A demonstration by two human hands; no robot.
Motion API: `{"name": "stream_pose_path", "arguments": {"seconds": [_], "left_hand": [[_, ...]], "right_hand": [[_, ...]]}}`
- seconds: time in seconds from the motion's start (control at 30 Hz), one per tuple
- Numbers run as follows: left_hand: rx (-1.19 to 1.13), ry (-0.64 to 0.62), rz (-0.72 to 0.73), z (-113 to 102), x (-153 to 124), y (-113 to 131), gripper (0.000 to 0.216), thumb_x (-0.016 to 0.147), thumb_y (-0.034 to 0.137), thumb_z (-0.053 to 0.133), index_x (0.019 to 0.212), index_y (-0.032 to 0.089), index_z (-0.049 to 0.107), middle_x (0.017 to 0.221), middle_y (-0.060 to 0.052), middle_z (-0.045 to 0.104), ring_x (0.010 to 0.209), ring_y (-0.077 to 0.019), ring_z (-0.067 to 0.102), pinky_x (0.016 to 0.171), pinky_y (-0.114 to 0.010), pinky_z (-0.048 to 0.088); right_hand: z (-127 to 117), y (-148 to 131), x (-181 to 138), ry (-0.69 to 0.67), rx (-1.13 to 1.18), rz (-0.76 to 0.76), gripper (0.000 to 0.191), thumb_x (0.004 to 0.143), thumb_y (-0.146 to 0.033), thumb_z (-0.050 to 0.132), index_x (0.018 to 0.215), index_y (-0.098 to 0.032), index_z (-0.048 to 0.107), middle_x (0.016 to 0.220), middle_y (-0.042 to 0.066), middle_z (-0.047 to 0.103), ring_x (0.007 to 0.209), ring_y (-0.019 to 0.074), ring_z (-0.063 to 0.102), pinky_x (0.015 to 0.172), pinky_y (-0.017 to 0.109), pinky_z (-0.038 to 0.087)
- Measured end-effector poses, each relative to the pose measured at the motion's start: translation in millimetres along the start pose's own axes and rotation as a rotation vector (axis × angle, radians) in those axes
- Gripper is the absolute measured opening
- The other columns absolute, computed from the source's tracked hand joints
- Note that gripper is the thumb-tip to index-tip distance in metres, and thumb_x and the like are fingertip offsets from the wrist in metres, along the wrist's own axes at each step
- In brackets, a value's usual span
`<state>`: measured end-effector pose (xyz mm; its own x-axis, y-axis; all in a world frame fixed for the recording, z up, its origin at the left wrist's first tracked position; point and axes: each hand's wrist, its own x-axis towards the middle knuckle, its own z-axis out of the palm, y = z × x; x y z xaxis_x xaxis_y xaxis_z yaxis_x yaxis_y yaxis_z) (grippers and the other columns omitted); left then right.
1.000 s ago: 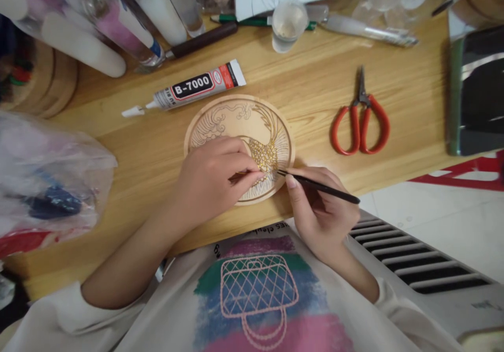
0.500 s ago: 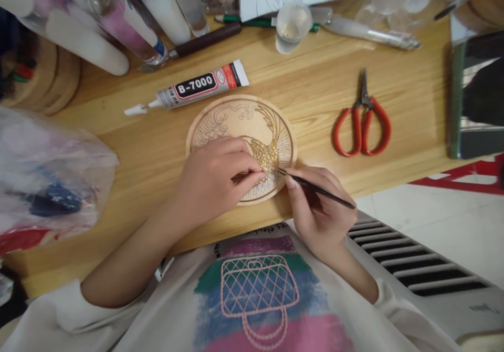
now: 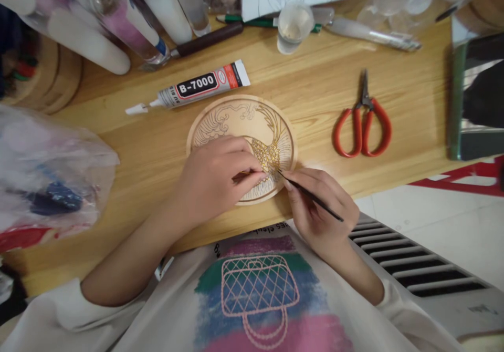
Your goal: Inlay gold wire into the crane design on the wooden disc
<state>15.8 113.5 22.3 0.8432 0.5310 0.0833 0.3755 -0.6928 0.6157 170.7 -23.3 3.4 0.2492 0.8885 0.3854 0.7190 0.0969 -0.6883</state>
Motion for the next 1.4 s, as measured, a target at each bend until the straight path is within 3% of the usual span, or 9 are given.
{"name": "stream_pose_path", "arguments": {"seconds": [0.53,0.9,1.13,1.4], "left_hand": [[0.1,-0.003,-0.004,-6.3,5.2,-5.0,0.019,0.093,0.039,0.066,0.084,0.022,0.069,0.085,-0.001,0.065,0.081,-0.0169,0.061,0.071,-0.029,0.047],[-0.035,-0.145,0.161,-21.2,27.5,-16.6,0.02,0.096,0.022,0.061,0.081,0.016,0.073,0.081,-0.002,0.065,0.079,-0.0148,0.058,0.071,-0.027,0.044],[-0.101,-0.204,0.197,-22.7,31.4,-21.2,0.019,0.095,0.018,0.061,0.081,0.015,0.074,0.08,-0.003,0.065,0.076,-0.0136,0.058,0.071,-0.027,0.043],[-0.107,-0.203,0.2,-21.8,30.3,-23.2,0.024,0.097,0.022,0.059,0.079,0.017,0.074,0.079,-0.002,0.065,0.075,-0.0137,0.058,0.069,-0.027,0.043]], "right_hand": [[-3.4,3.2,3.3,-0.023,-0.032,-0.06,0.027,0.085,-0.007,0.066,0.108,-0.02,0.066,0.095,0.006,0.077,0.086,0.0181,0.073,0.077,0.03,0.061],[-4.4,5.9,4.8,-0.023,-0.017,-0.076,0.026,0.086,-0.009,0.068,0.108,-0.022,0.066,0.094,0.005,0.077,0.084,0.0185,0.074,0.075,0.031,0.062],[-2.6,4.8,3.9,-0.008,0.033,-0.008,0.025,0.085,-0.009,0.068,0.107,-0.02,0.068,0.092,0.006,0.076,0.084,0.0172,0.073,0.074,0.029,0.06],[-3.5,-1.6,1.6,0.1,0.082,0.075,0.027,0.083,-0.007,0.069,0.106,-0.022,0.069,0.087,0.003,0.075,0.079,0.0163,0.07,0.07,0.03,0.058]]}}
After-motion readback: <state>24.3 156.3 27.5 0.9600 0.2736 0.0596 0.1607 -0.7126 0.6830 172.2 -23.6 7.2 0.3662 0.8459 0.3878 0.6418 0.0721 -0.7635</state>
